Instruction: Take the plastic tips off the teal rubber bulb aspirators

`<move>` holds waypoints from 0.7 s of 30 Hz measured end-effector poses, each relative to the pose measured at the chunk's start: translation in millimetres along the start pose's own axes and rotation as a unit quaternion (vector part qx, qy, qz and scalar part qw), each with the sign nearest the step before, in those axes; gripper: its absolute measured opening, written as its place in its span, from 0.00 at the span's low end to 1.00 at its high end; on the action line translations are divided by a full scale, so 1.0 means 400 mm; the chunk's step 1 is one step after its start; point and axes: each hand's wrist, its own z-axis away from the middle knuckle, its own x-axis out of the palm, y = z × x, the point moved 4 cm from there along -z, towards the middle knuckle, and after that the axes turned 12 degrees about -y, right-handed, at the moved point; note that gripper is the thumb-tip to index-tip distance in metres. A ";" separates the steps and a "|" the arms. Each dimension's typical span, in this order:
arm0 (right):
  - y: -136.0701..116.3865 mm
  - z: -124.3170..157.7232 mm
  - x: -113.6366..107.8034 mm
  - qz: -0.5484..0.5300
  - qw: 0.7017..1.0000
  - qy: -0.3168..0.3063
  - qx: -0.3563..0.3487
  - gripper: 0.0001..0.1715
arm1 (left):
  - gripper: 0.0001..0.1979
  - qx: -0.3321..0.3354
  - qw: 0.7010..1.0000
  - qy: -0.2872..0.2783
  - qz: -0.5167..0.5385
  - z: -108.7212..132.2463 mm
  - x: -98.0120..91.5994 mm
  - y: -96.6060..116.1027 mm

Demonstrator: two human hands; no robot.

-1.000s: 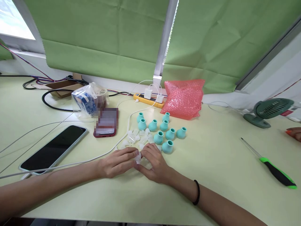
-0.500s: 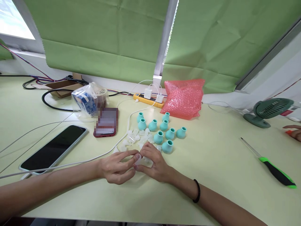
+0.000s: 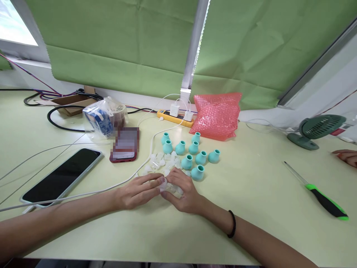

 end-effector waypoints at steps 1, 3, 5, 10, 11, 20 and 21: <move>-0.001 -0.001 0.000 -0.001 1.000 -0.009 0.009 0.07 | 0.07 0.003 1.000 0.000 -0.002 0.000 0.000 0.000; -0.001 -0.004 -0.001 0.003 0.999 -0.026 0.020 0.03 | 0.07 0.009 1.000 0.001 -0.007 0.001 -0.001 0.000; 0.001 -0.005 -0.001 0.011 0.999 -0.036 0.022 0.04 | 0.07 0.013 1.000 0.001 -0.010 0.001 -0.003 0.001; -0.001 -0.002 0.004 0.050 0.999 -0.007 -0.018 0.09 | 0.06 0.012 1.000 0.000 -0.021 -0.001 -0.005 0.005; -0.006 0.000 0.003 0.059 0.998 0.014 -0.029 0.12 | 0.05 0.011 1.000 -0.004 -0.022 -0.001 -0.004 0.005; -0.024 -0.008 -0.096 0.242 0.963 0.111 0.043 0.11 | 0.13 -0.091 0.995 0.019 -0.027 -0.006 0.007 -0.010; -0.016 -0.012 -0.109 0.288 0.950 0.103 0.061 0.10 | 0.13 -0.097 0.995 0.009 -0.022 -0.009 0.008 -0.011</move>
